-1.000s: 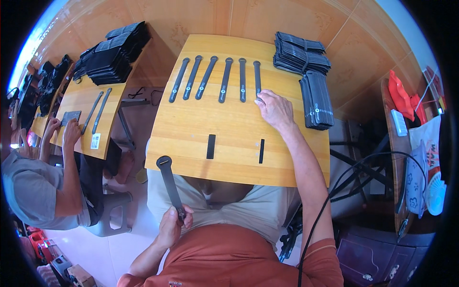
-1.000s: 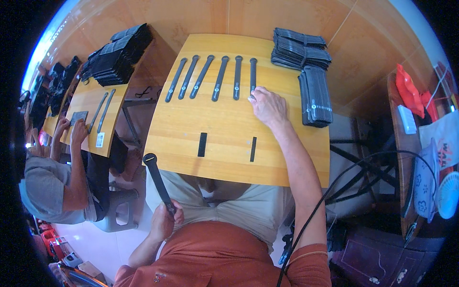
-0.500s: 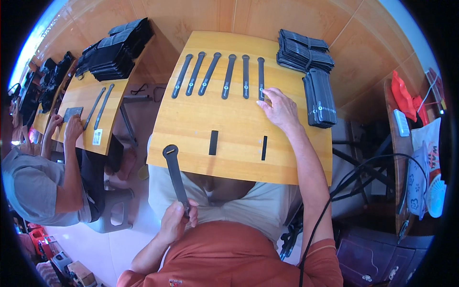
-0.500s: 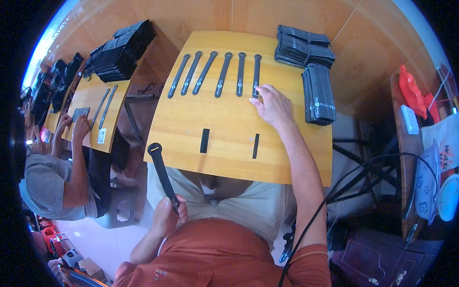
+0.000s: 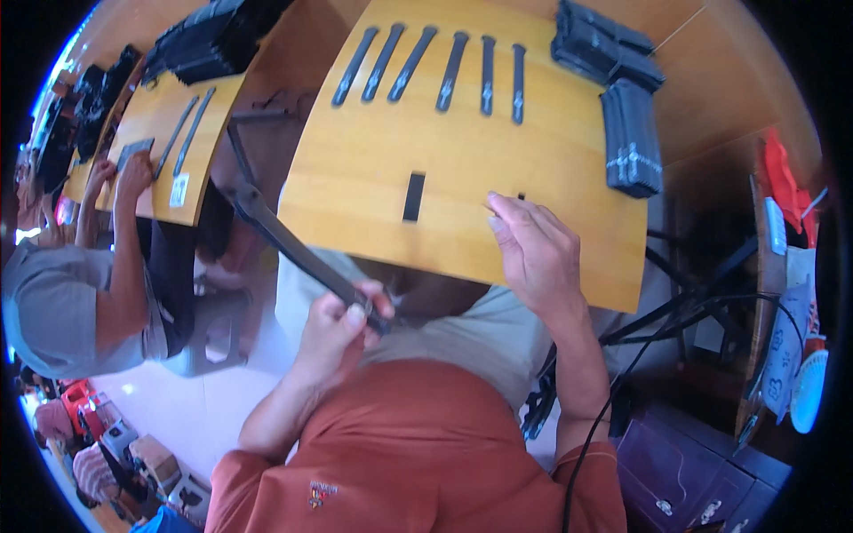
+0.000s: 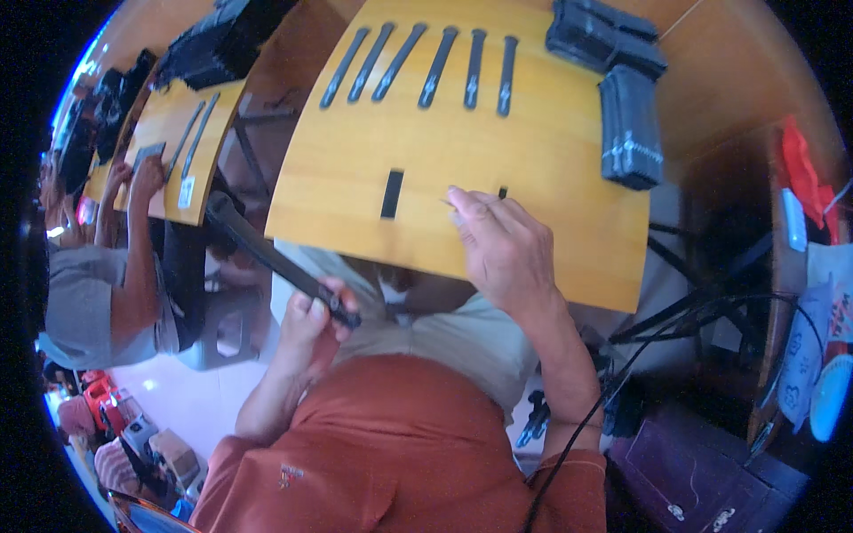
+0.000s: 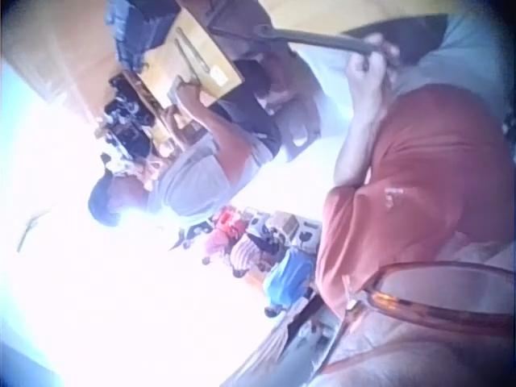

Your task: Inspecting and preparing black textile straps at a workstation using a small needle tool.

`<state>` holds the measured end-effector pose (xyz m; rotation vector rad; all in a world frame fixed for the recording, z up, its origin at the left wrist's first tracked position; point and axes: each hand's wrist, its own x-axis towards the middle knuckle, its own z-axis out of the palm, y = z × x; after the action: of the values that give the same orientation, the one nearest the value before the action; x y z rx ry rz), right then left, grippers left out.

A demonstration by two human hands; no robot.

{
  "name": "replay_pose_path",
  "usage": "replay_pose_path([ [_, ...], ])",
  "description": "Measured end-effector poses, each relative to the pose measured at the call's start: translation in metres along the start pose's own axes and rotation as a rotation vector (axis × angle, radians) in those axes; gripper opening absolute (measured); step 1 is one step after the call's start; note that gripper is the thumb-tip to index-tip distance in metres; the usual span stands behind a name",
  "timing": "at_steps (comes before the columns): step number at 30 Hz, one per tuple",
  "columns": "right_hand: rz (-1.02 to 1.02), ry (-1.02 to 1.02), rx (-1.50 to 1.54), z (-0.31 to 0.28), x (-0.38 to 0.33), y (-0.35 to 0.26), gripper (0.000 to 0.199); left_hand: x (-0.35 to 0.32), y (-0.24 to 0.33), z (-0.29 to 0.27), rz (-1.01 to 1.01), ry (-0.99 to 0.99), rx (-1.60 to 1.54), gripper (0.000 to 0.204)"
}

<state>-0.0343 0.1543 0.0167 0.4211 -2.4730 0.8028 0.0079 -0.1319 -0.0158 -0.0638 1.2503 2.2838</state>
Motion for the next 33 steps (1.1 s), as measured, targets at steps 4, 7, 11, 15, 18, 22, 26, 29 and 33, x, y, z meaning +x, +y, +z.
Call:
replay_pose_path([
  [4, 0.036, -0.178, 0.393, 0.004, -0.022, -0.045, 0.029, 0.017, -0.002, 0.006, 0.055, -0.052, -0.19, 0.034],
  [7, 0.081, -0.23, 0.615, 0.019, -0.037, -0.058, 0.029, 0.023, -0.006, 0.007, 0.079, -0.065, -0.217, 0.027],
  [11, 0.169, -0.313, 0.689, 0.035, -0.054, -0.067, 0.026, 0.018, -0.01, 0.005, 0.082, -0.057, -0.177, 0.027],
  [15, 0.157, -0.29, 0.647, 0.038, -0.058, -0.071, 0.024, 0.015, -0.015, 0.002, 0.12, -0.037, -0.143, 0.025],
  [18, 0.145, -0.244, 0.624, 0.041, -0.06, -0.072, 0.022, 0.015, -0.016, 0.001, 0.116, -0.039, -0.123, 0.025],
  [22, 0.147, -0.224, 0.573, 0.043, -0.06, -0.071, 0.022, 0.014, -0.015, -0.001, 0.068, -0.031, -0.045, 0.022],
  [26, 0.108, -0.211, 0.467, 0.045, -0.06, -0.069, 0.024, 0.014, -0.015, -0.002, 0.054, -0.032, -0.066, 0.021],
  [29, 0.096, -0.214, 0.428, 0.044, -0.06, -0.069, 0.024, 0.014, -0.016, -0.002, 0.083, -0.034, -0.049, 0.02],
  [33, 0.107, -0.223, 0.426, 0.044, -0.061, -0.068, 0.024, 0.015, -0.015, 0.0, 0.101, -0.029, -0.051, 0.019],
])
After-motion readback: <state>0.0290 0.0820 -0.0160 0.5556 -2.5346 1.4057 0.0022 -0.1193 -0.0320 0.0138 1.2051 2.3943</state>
